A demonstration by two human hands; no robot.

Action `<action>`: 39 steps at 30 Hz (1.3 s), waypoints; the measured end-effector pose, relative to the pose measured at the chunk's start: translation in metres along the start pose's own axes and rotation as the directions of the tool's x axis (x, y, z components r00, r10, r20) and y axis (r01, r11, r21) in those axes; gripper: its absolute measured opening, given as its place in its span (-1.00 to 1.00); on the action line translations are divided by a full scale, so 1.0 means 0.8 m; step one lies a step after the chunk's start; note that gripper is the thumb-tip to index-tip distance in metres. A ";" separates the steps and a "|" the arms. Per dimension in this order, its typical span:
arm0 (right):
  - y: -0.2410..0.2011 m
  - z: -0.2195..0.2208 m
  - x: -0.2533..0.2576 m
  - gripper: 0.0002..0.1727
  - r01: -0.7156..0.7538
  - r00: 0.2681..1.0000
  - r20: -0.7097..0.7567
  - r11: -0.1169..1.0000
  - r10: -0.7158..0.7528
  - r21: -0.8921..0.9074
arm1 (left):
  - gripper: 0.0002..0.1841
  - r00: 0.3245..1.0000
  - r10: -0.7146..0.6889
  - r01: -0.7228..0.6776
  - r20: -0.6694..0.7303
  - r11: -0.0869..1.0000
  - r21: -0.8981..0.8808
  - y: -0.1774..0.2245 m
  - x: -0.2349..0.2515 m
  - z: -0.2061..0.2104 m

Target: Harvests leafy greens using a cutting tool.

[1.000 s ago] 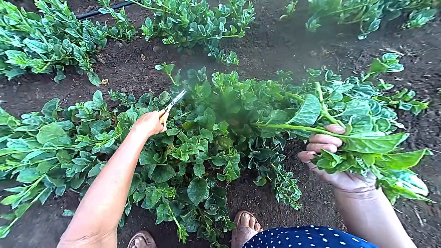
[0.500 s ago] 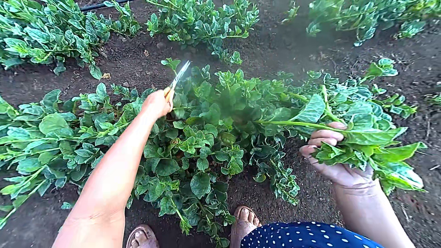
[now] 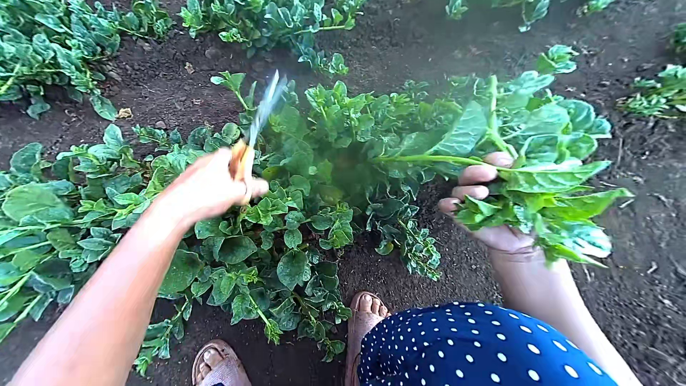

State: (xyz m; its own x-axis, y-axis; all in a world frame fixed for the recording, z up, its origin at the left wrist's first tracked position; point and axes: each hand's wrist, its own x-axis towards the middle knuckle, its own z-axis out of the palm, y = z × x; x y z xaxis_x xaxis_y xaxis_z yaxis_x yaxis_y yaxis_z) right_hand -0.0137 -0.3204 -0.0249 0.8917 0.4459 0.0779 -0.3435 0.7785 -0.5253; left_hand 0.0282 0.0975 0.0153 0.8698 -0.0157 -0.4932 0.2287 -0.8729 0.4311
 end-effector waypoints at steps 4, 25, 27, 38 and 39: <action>0.009 -0.041 -0.003 -0.61 -0.099 0.989 0.106 0.995 0.099 -0.001 | -0.56 0.992 -0.023 0.032 0.127 0.997 -0.069 -0.007 -0.031 0.058; 0.015 -0.008 0.001 -0.59 -0.190 0.981 -0.051 0.978 0.186 -0.084 | -0.60 0.995 0.022 -0.071 -0.102 0.858 -0.509 0.034 -0.015 0.045; 0.028 0.004 0.003 -0.64 -0.251 0.952 -0.223 0.952 0.209 -0.178 | -0.61 0.990 0.111 -0.135 -0.084 0.911 -0.390 0.075 -0.004 0.038; 0.064 0.010 0.025 -0.76 -0.381 0.873 -0.355 0.922 0.335 -0.065 | -0.64 0.987 0.159 -0.156 0.011 0.977 -0.144 0.202 0.019 0.010; 0.067 0.013 0.030 -0.68 -0.373 0.860 -0.388 0.927 0.330 -0.039 | -0.64 0.987 0.160 -0.156 0.012 0.976 -0.151 0.204 0.018 0.012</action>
State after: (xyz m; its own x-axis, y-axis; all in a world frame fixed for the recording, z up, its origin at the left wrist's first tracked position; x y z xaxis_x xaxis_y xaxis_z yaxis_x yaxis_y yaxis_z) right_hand -0.0140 -0.2633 -0.0426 0.7682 0.4693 -0.4355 -0.6398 0.5382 -0.5486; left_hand 0.0743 -0.0501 0.0713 0.8896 -0.1614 -0.4272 0.1531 -0.7759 0.6120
